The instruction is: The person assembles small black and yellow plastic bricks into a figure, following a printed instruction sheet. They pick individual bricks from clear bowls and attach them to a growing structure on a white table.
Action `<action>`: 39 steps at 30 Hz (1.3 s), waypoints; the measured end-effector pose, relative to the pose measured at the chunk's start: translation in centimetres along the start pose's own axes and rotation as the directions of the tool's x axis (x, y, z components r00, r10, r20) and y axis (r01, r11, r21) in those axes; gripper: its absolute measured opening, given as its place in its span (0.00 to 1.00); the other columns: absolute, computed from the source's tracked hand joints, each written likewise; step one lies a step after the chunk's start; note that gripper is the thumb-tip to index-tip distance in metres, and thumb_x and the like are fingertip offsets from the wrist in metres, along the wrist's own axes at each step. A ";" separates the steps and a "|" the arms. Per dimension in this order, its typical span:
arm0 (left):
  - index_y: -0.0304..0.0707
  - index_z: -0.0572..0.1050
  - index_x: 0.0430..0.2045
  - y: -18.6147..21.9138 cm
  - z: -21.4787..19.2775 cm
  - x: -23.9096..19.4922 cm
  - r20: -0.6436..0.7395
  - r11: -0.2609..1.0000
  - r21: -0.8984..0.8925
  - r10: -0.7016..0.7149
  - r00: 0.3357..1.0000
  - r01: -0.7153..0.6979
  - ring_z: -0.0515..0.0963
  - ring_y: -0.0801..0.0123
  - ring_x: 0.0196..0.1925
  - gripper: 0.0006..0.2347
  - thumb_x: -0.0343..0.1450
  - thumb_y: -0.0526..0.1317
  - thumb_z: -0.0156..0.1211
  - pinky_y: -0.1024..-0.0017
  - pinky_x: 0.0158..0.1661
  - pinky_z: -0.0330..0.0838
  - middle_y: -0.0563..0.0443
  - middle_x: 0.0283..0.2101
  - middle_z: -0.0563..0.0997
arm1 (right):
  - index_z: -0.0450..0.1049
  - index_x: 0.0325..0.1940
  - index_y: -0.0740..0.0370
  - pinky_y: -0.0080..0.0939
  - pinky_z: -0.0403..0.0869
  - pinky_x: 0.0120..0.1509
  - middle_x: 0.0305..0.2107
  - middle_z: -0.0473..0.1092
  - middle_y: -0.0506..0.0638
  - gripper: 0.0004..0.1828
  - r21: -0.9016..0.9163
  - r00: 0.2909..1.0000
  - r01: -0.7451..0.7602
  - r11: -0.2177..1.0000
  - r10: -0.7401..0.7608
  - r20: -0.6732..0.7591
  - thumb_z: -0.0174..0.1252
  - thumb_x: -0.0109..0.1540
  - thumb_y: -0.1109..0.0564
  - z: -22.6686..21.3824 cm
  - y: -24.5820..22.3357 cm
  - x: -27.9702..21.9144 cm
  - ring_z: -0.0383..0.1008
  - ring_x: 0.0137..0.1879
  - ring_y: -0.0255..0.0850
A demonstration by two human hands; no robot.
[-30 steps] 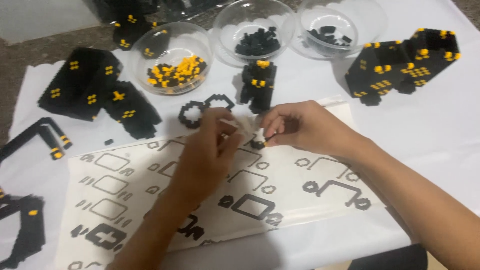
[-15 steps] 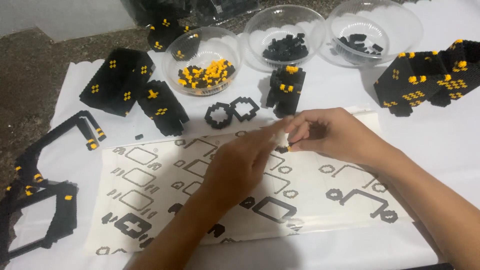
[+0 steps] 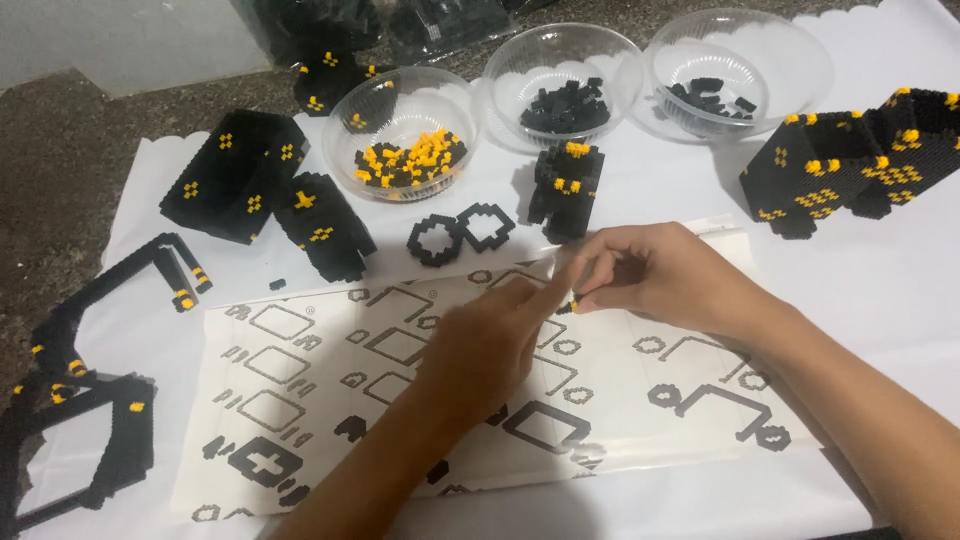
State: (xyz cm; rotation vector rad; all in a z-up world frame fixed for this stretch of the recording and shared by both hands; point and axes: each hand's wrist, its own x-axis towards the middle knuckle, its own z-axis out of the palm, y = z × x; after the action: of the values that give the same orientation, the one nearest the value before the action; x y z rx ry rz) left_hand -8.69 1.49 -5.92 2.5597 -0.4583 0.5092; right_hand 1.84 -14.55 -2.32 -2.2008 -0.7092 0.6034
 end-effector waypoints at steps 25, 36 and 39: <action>0.32 0.65 0.56 2.1 -1.1 0.1 -0.055 0.997 -0.002 -0.079 0.995 0.079 0.81 0.56 0.25 0.20 0.67 0.26 0.51 0.69 0.23 0.78 0.32 0.32 0.79 | 0.79 0.38 0.60 0.45 0.74 0.49 0.21 0.77 0.49 0.15 0.048 0.997 0.072 0.996 -0.072 -0.006 0.68 0.47 0.62 0.3 1.6 0.6 0.76 0.35 0.44; 0.39 0.66 0.58 2.1 -1.7 0.1 0.084 0.994 0.081 -0.087 0.993 0.080 0.80 0.66 0.19 0.22 0.67 0.29 0.51 0.78 0.20 0.75 0.39 0.28 0.79 | 0.79 0.37 0.60 0.43 0.73 0.49 0.21 0.77 0.49 0.14 0.036 0.997 0.082 0.996 -0.082 0.005 0.69 0.47 0.61 0.1 1.3 0.5 0.75 0.36 0.42; 0.33 0.63 0.58 2.5 -1.4 0.2 -0.048 0.998 0.006 -0.065 0.997 0.065 0.81 0.62 0.22 0.21 0.68 0.27 0.50 0.74 0.23 0.77 0.35 0.30 0.79 | 0.79 0.36 0.60 0.43 0.73 0.48 0.21 0.77 0.49 0.13 0.036 0.997 0.081 0.996 -0.081 -0.001 0.68 0.48 0.61 -0.1 0.8 0.5 0.75 0.36 0.43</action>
State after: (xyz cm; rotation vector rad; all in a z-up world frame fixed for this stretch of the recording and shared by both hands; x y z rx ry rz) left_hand -9.89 0.11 -3.66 2.5549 -0.3556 0.5482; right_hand 2.46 -14.76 -2.98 -2.1287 -0.7779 0.5713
